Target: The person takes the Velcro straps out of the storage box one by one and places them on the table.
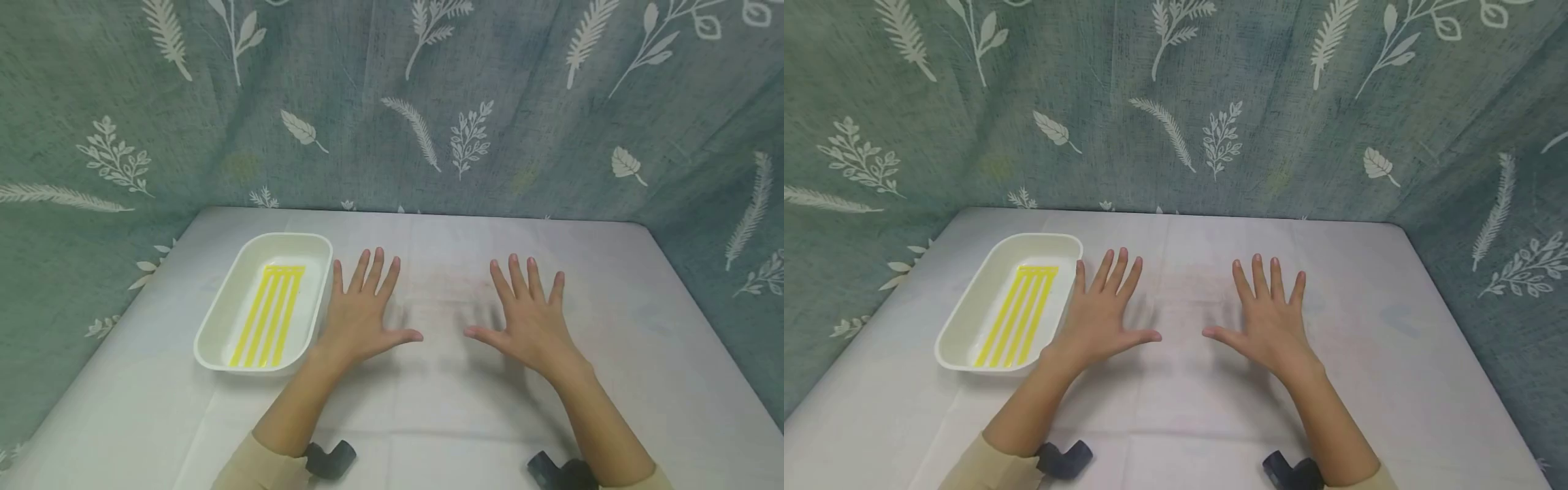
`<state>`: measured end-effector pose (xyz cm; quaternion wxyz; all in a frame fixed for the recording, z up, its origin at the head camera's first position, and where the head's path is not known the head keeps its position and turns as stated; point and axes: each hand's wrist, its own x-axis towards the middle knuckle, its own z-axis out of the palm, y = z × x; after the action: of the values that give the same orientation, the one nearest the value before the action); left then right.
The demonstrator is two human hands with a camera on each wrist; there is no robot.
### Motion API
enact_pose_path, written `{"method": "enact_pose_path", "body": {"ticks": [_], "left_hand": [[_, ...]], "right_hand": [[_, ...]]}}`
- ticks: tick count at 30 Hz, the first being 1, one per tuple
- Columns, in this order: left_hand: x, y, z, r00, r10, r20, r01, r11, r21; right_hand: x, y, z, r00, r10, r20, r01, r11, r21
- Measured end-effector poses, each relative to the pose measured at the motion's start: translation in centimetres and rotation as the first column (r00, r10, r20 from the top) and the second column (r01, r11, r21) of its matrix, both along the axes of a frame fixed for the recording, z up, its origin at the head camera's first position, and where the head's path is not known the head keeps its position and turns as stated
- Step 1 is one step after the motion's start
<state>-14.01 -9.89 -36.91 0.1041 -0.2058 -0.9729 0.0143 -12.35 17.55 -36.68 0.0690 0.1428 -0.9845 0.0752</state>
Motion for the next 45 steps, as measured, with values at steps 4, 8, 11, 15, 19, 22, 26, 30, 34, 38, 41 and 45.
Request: {"method": "enact_pose_path", "body": {"ticks": [4, 8, 11, 15, 19, 22, 26, 30, 34, 38, 41, 45], "left_hand": [[0.0, -0.3, 0.3, 1.0, -0.001, -0.003, 0.001, 1.0, 0.009], [0.1, -0.7, 0.7, 1.0, 0.006, 0.008, -0.006, 1.0, 0.008], [0.1, -1.1, 0.9, 1.0, 0.016, 0.015, -0.016, 1.0, 0.008], [0.0, -1.7, 1.3, 0.999, 0.027, 0.016, -0.028, 1.0, 0.015], [0.1, -2.5, 1.6, 0.999, 0.039, 0.013, -0.039, 0.999, 0.021], [0.1, -3.2, 1.8, 0.999, 0.048, 0.015, -0.048, 0.998, 0.027], [0.2, -4.1, 2.0, 0.998, 0.057, 0.027, -0.058, 0.998, 0.033], [0.4, -4.9, 2.2, 0.998, 0.065, 0.025, -0.066, 0.997, 0.041], [0.6, -5.8, 2.4, 0.997, 0.079, 0.015, -0.08, 0.996, 0.039], [0.7, -6.7, 2.4, 0.995, 0.095, 0.016, -0.096, 0.995, 0.036], [0.8, -7.2, 2.4, 0.995, 0.101, 0.021, -0.102, 0.994, 0.034], [1.1, -8.0, 2.5, 0.993, 0.11, 0.029, -0.111, 0.993, 0.043]], "right_hand": [[-0.2, -0.3, 0.3, 1.0, 0.004, -0.016, -0.004, 1.0, -0.005], [-0.3, -0.7, 0.6, 1.0, 0.009, 0.0, -0.009, 1.0, 0.007], [-0.4, -0.9, 0.7, 1.0, 0.012, 0.016, -0.012, 1.0, 0.015], [-0.6, -1.4, 0.8, 1.0, 0.021, 0.018, -0.021, 1.0, 0.012], [-0.7, -1.8, 1.0, 0.999, 0.034, 0.021, -0.034, 0.999, -0.002], [-0.8, -2.2, 1.1, 0.999, 0.045, 0.025, -0.045, 0.999, -0.011], [-0.9, -2.8, 1.2, 0.998, 0.057, 0.025, -0.057, 0.998, -0.005], [-1.1, -3.5, 1.4, 0.997, 0.08, 0.012, -0.079, 0.997, -0.026], [-1.3, -4.1, 1.6, 0.995, 0.103, -0.01, -0.104, 0.994, -0.041], [-1.5, -4.8, 1.6, 0.993, 0.12, -0.021, -0.121, 0.992, -0.046], [-1.6, -5.3, 1.7, 0.991, 0.131, -0.028, -0.132, 0.99, -0.045], [-1.7, -6.0, 1.8, 0.989, 0.143, -0.039, -0.145, 0.989, -0.044]]}}
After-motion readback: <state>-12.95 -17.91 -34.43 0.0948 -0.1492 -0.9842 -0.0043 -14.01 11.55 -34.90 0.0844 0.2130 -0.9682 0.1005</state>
